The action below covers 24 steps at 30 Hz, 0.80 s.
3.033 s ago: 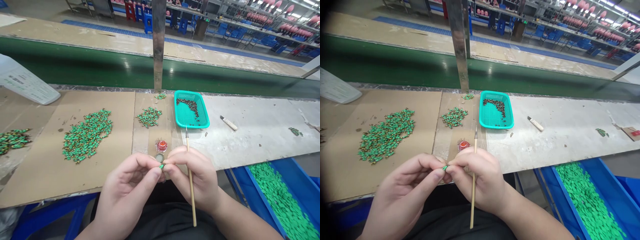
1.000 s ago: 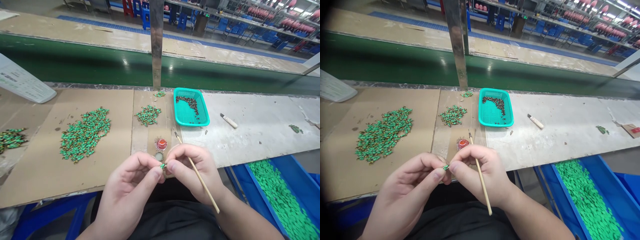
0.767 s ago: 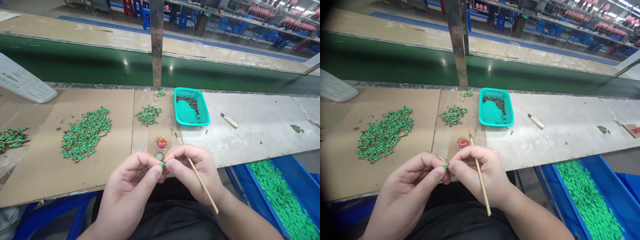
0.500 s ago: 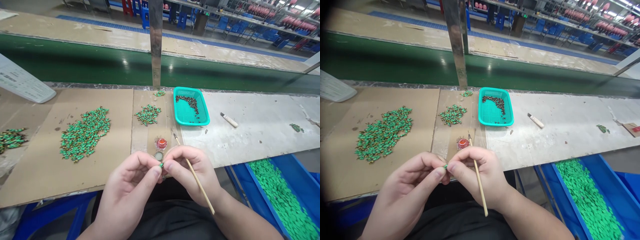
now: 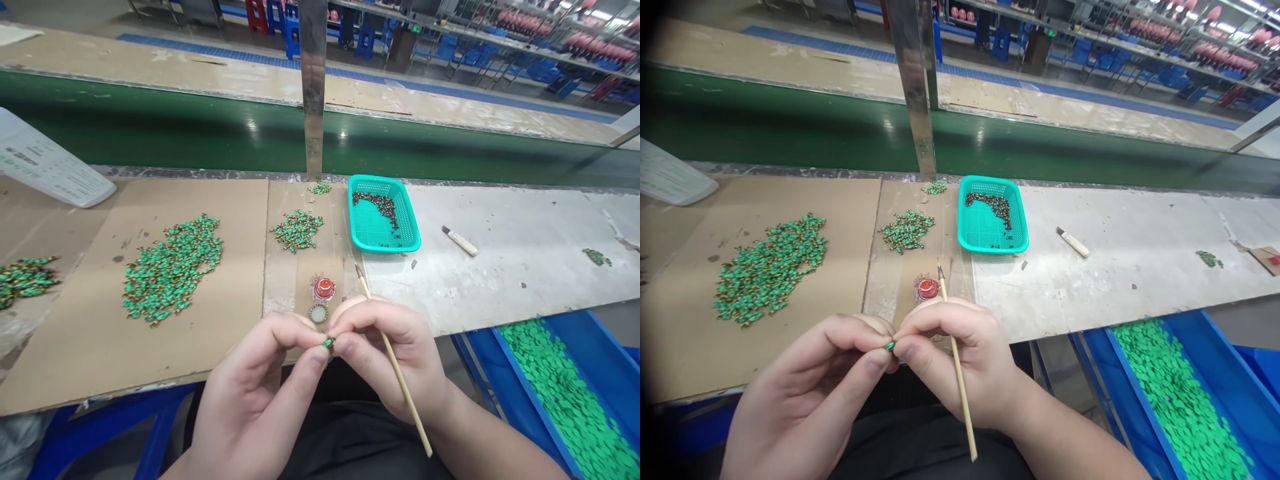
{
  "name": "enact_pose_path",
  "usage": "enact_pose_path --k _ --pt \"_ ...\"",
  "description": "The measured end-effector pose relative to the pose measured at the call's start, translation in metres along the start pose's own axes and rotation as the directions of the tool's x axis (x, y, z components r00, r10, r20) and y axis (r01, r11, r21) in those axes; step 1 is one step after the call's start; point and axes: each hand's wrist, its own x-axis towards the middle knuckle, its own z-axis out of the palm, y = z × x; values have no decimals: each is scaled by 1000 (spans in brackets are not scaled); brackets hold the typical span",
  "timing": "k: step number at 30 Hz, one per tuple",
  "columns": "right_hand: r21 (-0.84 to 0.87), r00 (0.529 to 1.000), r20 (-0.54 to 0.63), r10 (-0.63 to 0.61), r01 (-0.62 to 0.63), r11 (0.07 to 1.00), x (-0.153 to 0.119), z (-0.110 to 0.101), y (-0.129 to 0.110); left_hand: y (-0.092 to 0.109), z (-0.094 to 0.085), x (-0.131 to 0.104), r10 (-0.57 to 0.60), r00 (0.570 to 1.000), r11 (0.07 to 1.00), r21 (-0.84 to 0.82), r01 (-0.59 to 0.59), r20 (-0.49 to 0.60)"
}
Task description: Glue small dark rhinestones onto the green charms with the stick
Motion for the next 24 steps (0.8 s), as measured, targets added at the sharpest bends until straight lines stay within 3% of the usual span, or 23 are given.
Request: enact_pose_path --k 8,12,24 --pt "-39 1000 -16 -10 9 999 -2 -1 -1 1 0 -1 25 1000 1000 10 -25 -1" --pt "-20 998 -58 8 -10 1000 -3 3 2 -4 -5 1 55 996 998 37 -57 65" --pt "11 997 -65 38 -38 999 -4 5 5 1 6 -5 -44 997 999 0 44 -68"
